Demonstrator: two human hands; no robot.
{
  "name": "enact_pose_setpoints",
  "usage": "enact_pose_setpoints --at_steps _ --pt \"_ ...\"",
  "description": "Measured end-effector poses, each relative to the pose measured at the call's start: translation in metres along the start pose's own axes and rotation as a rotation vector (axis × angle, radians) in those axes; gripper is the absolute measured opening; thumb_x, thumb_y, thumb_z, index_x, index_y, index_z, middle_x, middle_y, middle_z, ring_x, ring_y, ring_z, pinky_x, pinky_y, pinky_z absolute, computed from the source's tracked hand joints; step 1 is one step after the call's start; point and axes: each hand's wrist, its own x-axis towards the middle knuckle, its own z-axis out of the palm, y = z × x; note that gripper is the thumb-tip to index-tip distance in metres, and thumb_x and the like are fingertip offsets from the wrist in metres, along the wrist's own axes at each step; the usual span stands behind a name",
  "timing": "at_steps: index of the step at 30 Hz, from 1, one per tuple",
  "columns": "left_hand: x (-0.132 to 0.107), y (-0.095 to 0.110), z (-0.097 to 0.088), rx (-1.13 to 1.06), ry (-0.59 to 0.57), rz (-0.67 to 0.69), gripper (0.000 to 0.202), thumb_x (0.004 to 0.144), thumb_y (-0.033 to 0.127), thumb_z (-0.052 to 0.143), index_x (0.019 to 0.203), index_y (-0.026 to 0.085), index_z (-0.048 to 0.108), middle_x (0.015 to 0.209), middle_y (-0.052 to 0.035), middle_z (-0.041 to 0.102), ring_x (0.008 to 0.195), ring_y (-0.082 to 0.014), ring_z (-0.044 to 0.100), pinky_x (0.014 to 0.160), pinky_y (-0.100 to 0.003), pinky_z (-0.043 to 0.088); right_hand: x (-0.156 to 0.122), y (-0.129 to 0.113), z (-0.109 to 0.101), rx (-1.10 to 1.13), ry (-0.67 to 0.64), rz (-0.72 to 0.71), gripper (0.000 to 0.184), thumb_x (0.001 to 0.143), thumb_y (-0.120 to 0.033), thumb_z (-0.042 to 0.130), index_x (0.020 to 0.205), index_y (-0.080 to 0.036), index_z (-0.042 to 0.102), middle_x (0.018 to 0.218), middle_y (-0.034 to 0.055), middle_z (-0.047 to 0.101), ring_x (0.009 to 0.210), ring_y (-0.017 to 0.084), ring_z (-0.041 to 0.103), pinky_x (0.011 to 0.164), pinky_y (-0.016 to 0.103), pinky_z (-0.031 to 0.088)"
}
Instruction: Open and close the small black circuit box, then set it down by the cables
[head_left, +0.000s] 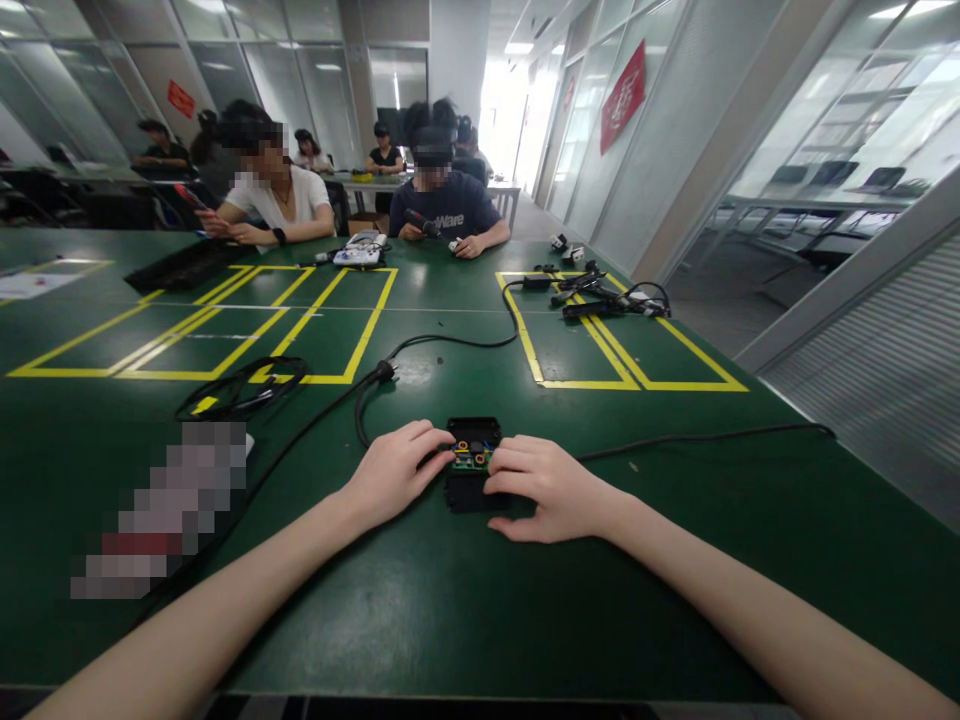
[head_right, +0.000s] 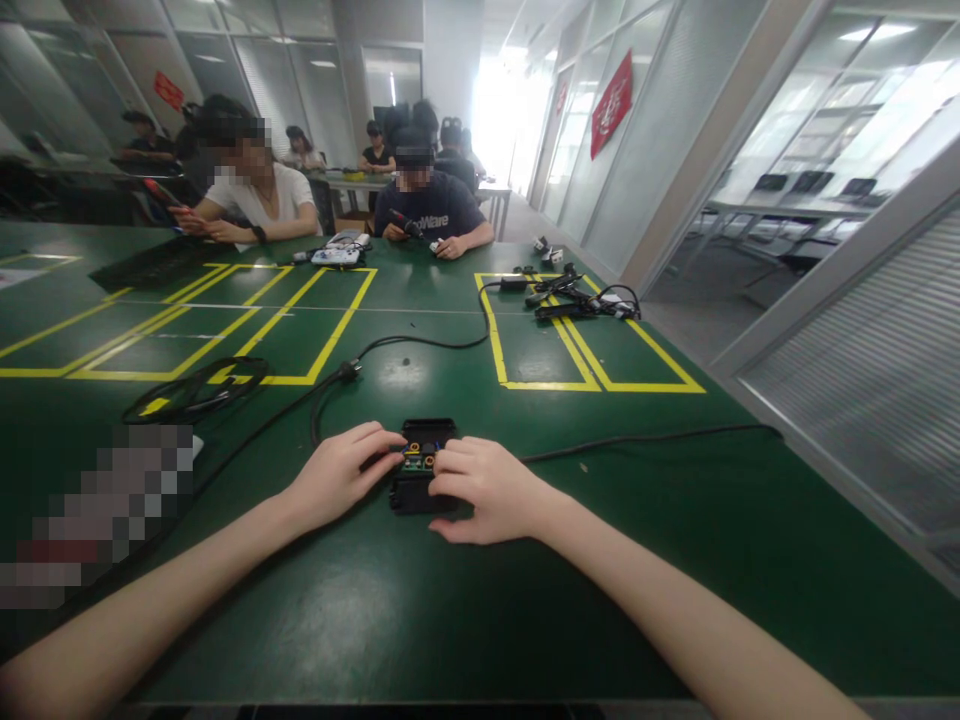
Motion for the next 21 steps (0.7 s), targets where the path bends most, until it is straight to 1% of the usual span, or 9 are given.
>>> enact_pose_setpoints --at_steps 3,7,9,11,13,15,17,19,21 --pt "0.000 0.000 0.000 -0.023 0.025 0.010 0.021 0.107 0.029 0.055 0.103 0.020 0.074 0.094 -0.0040 0.070 0.083 -0.0178 0.069 0.075 -0.028 0.055 0.000 -0.001 0.002 -0.057 -0.014 -0.001 0.014 0.093 -0.032 0.070 0.091 -0.019 0.068 0.087 0.0056 0.069 0.077 0.019 0.062 0.070 0.032 0.048" --pt "0.002 0.003 -0.001 -0.109 0.103 0.013 0.023 0.107 0.029 0.054 0.104 0.019 0.075 0.094 -0.0054 0.071 0.086 -0.0183 0.069 0.078 -0.029 0.056 0.001 0.001 -0.007 -0.053 0.065 0.027 0.021 0.095 -0.034 0.068 0.108 -0.017 0.069 0.092 0.0080 0.071 0.081 0.021 0.065 0.072 0.033 0.051" --pt "0.003 0.006 -0.003 -0.166 0.128 -0.001 0.023 0.107 0.030 0.055 0.104 0.019 0.074 0.095 -0.0060 0.071 0.087 -0.0185 0.069 0.080 -0.029 0.057 0.000 0.004 -0.015 -0.064 0.114 0.094 0.023 0.097 -0.034 0.066 0.112 -0.017 0.069 0.096 0.0093 0.072 0.084 0.022 0.066 0.073 0.034 0.053" --pt "0.004 0.009 -0.006 -0.224 0.142 -0.012 0.023 0.107 0.029 0.054 0.104 0.018 0.074 0.095 -0.0066 0.071 0.087 -0.0186 0.069 0.081 -0.030 0.057 -0.002 0.009 -0.021 -0.096 0.109 0.183 0.017 0.098 -0.030 0.063 0.109 -0.018 0.070 0.097 0.0100 0.072 0.086 0.023 0.067 0.075 0.035 0.054" --pt "0.004 0.012 -0.008 -0.274 0.149 -0.012 0.022 0.107 0.028 0.055 0.103 0.018 0.073 0.095 -0.0068 0.071 0.087 -0.0187 0.069 0.081 -0.030 0.058 -0.006 0.015 -0.023 -0.097 0.040 0.257 0.013 0.099 -0.027 0.060 0.102 -0.019 0.070 0.094 0.0092 0.073 0.085 0.023 0.068 0.074 0.034 0.053" --pt "0.004 0.014 -0.011 -0.305 0.149 -0.011 0.020 0.105 0.027 0.056 0.103 0.018 0.073 0.094 -0.0067 0.072 0.086 -0.0185 0.069 0.081 -0.030 0.058 -0.010 0.019 -0.022 -0.062 -0.023 0.324 0.013 0.100 -0.027 0.059 0.097 -0.020 0.070 0.088 0.0068 0.074 0.079 0.021 0.069 0.069 0.030 0.052" --pt "0.003 0.014 -0.013 -0.318 0.138 -0.011 0.018 0.103 0.025 0.057 0.101 0.017 0.074 0.093 -0.0065 0.072 0.084 -0.0180 0.069 0.080 -0.030 0.057 -0.013 0.022 -0.018 -0.017 -0.030 0.377 0.014 0.101 -0.028 0.059 0.096 -0.020 0.070 0.082 0.0043 0.074 0.069 0.017 0.068 0.064 0.027 0.048" --pt "0.003 0.015 -0.015 -0.326 0.114 -0.009 0.017 0.101 0.023 0.058 0.100 0.016 0.073 0.090 -0.0059 0.072 0.081 -0.0171 0.068 0.076 -0.029 0.055 -0.015 0.021 -0.016 0.006 -0.001 0.382 0.015 0.102 -0.028 0.059 0.096 -0.019 0.069 0.079 0.0031 0.074 0.062 0.015 0.066 0.060 0.026 0.045" --pt "0.002 0.015 -0.017 -0.342 0.086 -0.010 0.015 0.097 0.022 0.058 0.096 0.016 0.071 0.084 -0.0041 0.071 0.075 -0.0158 0.066 0.071 -0.027 0.053 -0.015 0.019 -0.015 0.016 0.018 0.334 0.015 0.101 -0.030 0.059 0.099 -0.018 0.069 0.078 0.0030 0.074 0.061 0.015 0.065 0.060 0.025 0.043"
